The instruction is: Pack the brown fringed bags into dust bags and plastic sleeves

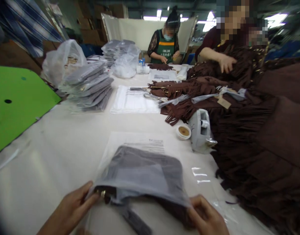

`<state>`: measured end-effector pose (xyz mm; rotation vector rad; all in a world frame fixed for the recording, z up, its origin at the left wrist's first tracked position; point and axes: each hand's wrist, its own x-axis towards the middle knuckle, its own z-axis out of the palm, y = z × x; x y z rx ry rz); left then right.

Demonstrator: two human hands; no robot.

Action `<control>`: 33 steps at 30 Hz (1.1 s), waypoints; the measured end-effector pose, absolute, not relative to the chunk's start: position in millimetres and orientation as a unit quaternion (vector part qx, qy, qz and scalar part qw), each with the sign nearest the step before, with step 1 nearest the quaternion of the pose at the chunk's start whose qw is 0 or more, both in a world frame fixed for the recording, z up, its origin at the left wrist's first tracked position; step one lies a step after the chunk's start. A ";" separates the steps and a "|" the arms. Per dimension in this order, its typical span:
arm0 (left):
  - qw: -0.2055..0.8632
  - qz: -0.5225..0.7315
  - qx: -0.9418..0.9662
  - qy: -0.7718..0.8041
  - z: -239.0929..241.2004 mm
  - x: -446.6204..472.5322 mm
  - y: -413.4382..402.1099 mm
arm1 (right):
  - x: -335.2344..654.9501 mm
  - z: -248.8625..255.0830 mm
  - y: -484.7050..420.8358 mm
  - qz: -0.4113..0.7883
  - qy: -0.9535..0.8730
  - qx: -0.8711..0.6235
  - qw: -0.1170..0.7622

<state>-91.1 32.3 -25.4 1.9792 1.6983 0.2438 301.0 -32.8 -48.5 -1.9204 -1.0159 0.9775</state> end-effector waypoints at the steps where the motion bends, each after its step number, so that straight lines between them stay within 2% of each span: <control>1: 0.187 0.099 0.745 0.632 -21.5 -87.2 45.2 | 296.7 -46.3 -24.6 0.419 -0.362 -0.729 0.402; 3: 0.038 0.158 0.770 0.617 -12.7 -73.9 60.7 | 289.1 -44.3 -5.1 0.492 -0.286 -0.681 0.461; 5: -0.043 0.236 0.801 0.548 -3.7 -50.2 60.0 | 283.7 -44.8 9.6 0.531 -0.237 -0.640 0.503; 7: -0.025 0.266 0.852 0.451 2.7 -15.4 47.9 | 280.3 -46.7 13.9 0.554 -0.219 -0.602 0.531; 10: 0.056 0.212 0.930 0.295 2.8 45.5 31.6 | 277.3 -48.7 6.1 0.574 -0.223 -0.557 0.557; 14: 0.062 0.145 0.962 0.222 -10.6 101.0 40.3 | 273.0 -47.3 -6.0 0.581 -0.236 -0.534 0.567; 19: 0.029 0.122 0.964 0.233 -29.1 119.3 56.0 | 269.4 -47.9 -9.0 0.555 -0.252 -0.542 0.578; 28: 0.011 0.124 0.895 0.428 -31.0 137.7 66.9 | 272.9 -52.6 -10.5 0.461 -0.354 -0.602 0.548; 33: 0.030 0.127 0.906 0.402 -31.2 147.4 69.2 | 267.7 -45.4 -9.2 0.412 -0.434 -0.623 0.504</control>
